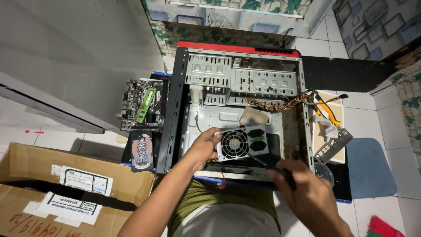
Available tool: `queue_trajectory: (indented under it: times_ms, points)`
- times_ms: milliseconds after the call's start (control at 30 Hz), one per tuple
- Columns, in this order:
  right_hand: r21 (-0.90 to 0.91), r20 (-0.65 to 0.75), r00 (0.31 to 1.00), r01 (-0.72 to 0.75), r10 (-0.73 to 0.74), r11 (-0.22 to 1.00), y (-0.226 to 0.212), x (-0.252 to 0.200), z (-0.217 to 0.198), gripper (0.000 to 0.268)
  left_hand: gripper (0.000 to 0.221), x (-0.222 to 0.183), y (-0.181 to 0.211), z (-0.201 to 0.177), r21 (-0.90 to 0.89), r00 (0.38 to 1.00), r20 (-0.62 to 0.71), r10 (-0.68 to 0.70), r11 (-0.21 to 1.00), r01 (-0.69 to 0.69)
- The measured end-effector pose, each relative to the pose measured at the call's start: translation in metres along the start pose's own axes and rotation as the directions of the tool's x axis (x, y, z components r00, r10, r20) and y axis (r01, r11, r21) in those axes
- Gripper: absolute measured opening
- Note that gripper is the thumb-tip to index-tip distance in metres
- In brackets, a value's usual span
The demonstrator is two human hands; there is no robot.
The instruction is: Unscrewing a fan from a power supply unit inside a computer case using a screwdriver.
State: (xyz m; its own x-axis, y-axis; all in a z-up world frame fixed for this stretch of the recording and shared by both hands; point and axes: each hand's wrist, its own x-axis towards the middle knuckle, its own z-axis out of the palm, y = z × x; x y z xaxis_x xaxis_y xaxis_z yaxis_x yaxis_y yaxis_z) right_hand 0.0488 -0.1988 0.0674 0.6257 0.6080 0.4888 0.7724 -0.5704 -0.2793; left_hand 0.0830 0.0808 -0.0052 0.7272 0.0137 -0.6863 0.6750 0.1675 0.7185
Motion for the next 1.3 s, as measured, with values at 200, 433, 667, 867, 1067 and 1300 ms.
queue_trajectory:
  times_ms: [200,433,667,867,1067,1300]
  points:
    - [0.117,0.363,0.642,-0.751,0.676,0.650,-0.018,0.042,-0.026,0.041,0.045,0.017,-0.010,-0.005,-0.083,0.998,-0.017,-0.063,0.995,0.062]
    - [-0.009,0.517,0.394,-0.885,0.760,0.465,-0.035,0.059,-0.046,0.057,0.062,0.022,-0.012,-0.004,-0.138,0.995,0.029,-0.098,0.985,0.101]
    - [-0.120,0.035,0.914,-0.397,0.403,0.910,0.014,-0.004,0.004,0.037,0.059,0.013,-0.004,-0.003,-0.180,0.993,0.012,-0.119,0.976,0.119]
    - [0.223,0.222,0.964,-0.197,0.147,0.955,0.018,0.004,-0.004,0.050,0.056,0.028,-0.017,-0.005,-0.181,0.996,-0.023,-0.089,0.980,0.083]
    - [-0.063,0.063,0.993,-0.097,0.101,0.993,0.028,-0.007,0.015,0.022,0.056,0.026,-0.015,-0.004,-0.149,0.997,-0.021,-0.069,0.987,0.065]
    - [0.337,0.277,0.960,-0.136,0.040,0.932,0.006,0.020,-0.018,0.033,0.057,0.002,0.005,-0.001,-0.103,0.994,0.004,-0.108,0.989,0.107]
